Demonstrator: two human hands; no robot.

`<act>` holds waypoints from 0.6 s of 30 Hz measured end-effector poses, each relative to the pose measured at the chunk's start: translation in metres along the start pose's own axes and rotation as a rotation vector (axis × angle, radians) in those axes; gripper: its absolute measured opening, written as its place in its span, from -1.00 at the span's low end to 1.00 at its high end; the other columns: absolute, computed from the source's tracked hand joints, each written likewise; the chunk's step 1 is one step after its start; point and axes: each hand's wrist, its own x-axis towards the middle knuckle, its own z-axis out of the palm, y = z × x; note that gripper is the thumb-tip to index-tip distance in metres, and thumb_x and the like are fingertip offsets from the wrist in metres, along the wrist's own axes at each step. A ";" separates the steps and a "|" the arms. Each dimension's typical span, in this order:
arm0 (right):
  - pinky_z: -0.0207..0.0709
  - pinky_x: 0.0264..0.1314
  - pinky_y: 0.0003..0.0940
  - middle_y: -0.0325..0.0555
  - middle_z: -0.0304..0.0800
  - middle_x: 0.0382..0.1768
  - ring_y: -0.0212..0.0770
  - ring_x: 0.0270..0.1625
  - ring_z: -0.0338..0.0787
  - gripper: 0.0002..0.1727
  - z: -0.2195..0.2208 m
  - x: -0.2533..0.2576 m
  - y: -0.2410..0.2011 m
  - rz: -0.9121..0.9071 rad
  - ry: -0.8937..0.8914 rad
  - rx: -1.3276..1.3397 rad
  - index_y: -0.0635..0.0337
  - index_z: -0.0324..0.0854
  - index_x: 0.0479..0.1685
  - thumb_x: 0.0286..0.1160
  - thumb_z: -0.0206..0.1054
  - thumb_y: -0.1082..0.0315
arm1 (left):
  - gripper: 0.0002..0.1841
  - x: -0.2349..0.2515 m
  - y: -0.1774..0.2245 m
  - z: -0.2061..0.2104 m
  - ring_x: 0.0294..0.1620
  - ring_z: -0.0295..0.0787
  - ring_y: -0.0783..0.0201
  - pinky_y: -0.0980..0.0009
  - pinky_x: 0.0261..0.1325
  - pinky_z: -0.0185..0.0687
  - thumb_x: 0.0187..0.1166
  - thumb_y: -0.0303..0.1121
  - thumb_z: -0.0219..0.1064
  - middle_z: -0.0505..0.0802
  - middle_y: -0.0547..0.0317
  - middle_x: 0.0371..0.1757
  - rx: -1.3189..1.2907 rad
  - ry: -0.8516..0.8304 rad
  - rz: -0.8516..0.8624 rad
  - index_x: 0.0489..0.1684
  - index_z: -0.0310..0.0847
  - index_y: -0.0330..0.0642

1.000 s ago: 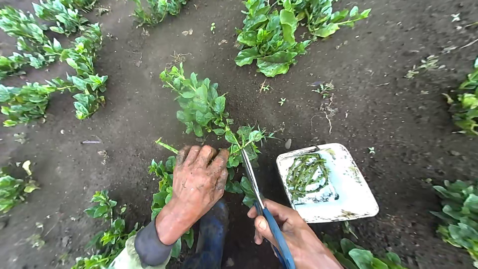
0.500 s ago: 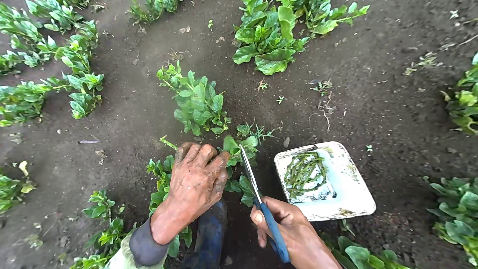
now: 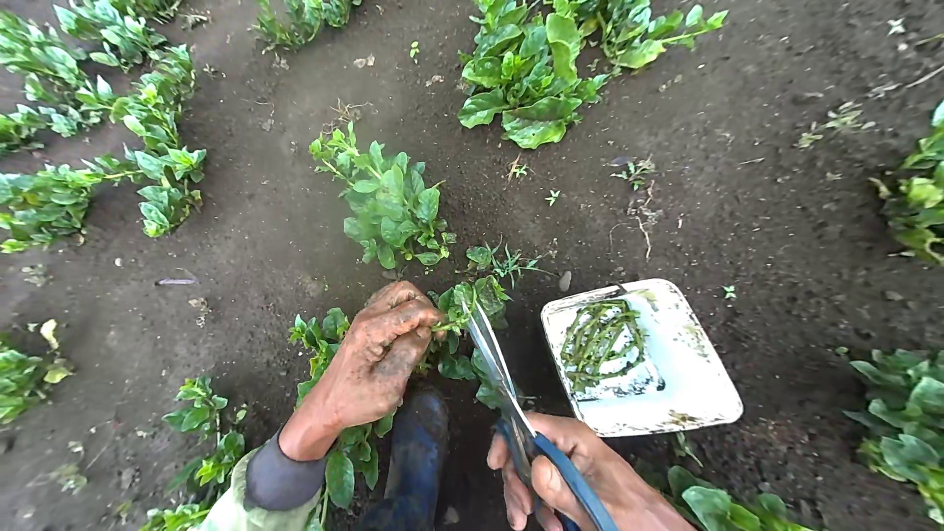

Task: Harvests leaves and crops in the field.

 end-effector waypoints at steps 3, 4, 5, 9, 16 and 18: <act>0.64 -0.41 -0.57 -0.28 0.79 -0.45 -0.46 -0.44 0.76 -0.54 0.002 0.001 -0.002 -0.002 0.001 0.017 0.15 0.71 -0.05 0.64 0.33 -0.11 | -0.69 -0.001 -0.003 -0.001 0.11 0.62 0.52 0.46 0.32 0.51 0.78 -0.36 0.00 0.78 0.34 -0.08 -0.148 -0.039 -0.018 -0.08 0.74 -0.18; 0.66 -0.42 -0.56 -0.27 0.79 -0.47 -0.45 -0.45 0.77 -0.57 0.003 0.001 -0.003 -0.004 0.012 0.029 0.16 0.72 -0.08 0.64 0.34 -0.09 | -0.69 -0.001 -0.004 -0.001 0.10 0.63 0.53 0.49 0.27 0.53 0.79 -0.36 0.00 0.78 0.36 -0.07 -0.174 -0.041 -0.027 -0.07 0.75 -0.17; 0.67 -0.43 -0.55 -0.27 0.79 -0.50 -0.44 -0.47 0.78 -0.59 0.005 0.002 -0.003 -0.006 0.031 0.046 0.16 0.73 -0.12 0.65 0.35 -0.05 | -0.69 -0.001 -0.005 0.000 0.09 0.63 0.54 0.50 0.25 0.54 0.78 -0.36 0.00 0.78 0.37 -0.05 -0.206 -0.042 -0.037 -0.05 0.75 -0.17; 0.72 -0.44 -0.51 -0.27 0.79 -0.54 -0.42 -0.49 0.80 -0.64 0.012 0.001 -0.004 -0.034 0.092 0.106 0.16 0.75 -0.16 0.67 0.34 0.01 | -0.70 -0.002 -0.007 0.007 0.14 0.67 0.51 0.44 0.30 0.58 0.77 -0.34 0.04 0.80 0.43 0.01 -0.427 0.008 -0.131 -0.02 0.78 -0.07; 0.64 -0.48 -0.51 -0.24 0.81 -0.40 -0.39 -0.40 0.81 -0.47 0.022 0.000 0.005 -0.010 -0.031 0.125 0.16 0.69 0.01 0.70 0.22 -0.19 | -0.73 -0.001 -0.003 0.014 0.10 0.72 0.45 0.36 0.36 0.62 0.76 -0.35 0.08 0.82 0.40 -0.03 -0.577 0.123 -0.227 -0.01 0.77 -0.02; 0.64 -0.50 -0.50 -0.23 0.81 -0.41 -0.38 -0.42 0.81 -0.47 0.026 0.001 0.007 -0.001 -0.020 0.130 0.17 0.68 0.00 0.70 0.22 -0.18 | -0.74 -0.001 -0.003 0.016 0.10 0.71 0.46 0.38 0.34 0.61 0.76 -0.37 0.08 0.80 0.41 -0.03 -0.538 0.124 -0.212 -0.04 0.77 -0.04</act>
